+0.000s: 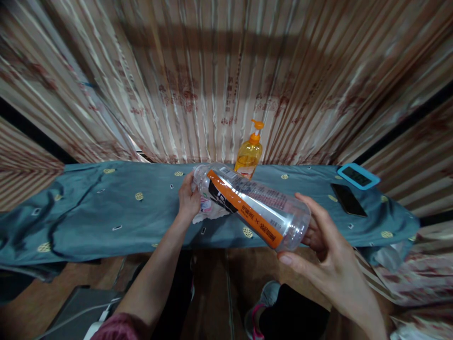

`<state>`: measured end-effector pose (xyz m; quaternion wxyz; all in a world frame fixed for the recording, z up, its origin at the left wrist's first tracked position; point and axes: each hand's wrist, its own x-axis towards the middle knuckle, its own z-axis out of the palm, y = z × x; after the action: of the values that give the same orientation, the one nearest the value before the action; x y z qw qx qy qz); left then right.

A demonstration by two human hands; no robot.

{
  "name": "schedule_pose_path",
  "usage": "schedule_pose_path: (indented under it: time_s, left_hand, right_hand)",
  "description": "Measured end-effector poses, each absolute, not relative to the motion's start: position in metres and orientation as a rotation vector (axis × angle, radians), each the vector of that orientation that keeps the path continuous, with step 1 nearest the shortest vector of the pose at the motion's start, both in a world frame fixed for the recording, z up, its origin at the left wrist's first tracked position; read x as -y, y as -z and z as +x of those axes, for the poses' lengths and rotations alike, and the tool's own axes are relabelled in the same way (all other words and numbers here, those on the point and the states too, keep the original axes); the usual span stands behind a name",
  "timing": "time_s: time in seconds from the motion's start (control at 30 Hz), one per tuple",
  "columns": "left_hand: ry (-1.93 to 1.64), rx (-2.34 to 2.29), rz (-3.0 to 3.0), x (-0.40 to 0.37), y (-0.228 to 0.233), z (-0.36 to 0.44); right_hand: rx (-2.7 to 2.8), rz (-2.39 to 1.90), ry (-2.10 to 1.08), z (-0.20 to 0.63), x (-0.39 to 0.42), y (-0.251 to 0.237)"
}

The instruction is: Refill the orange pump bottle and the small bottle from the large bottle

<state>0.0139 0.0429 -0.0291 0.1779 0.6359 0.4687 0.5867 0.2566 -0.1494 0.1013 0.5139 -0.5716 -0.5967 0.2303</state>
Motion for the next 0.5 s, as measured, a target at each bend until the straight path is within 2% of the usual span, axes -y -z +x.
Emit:
schedule_pose_path:
  time_s: [0.5]
  left_hand:
    - [-1.671, -1.3, 1.814, -0.0441, 0.0298, 0.0142]
  right_hand:
    - [1.48, -1.345, -0.523, 0.2567, 0.1487, -0.0988]
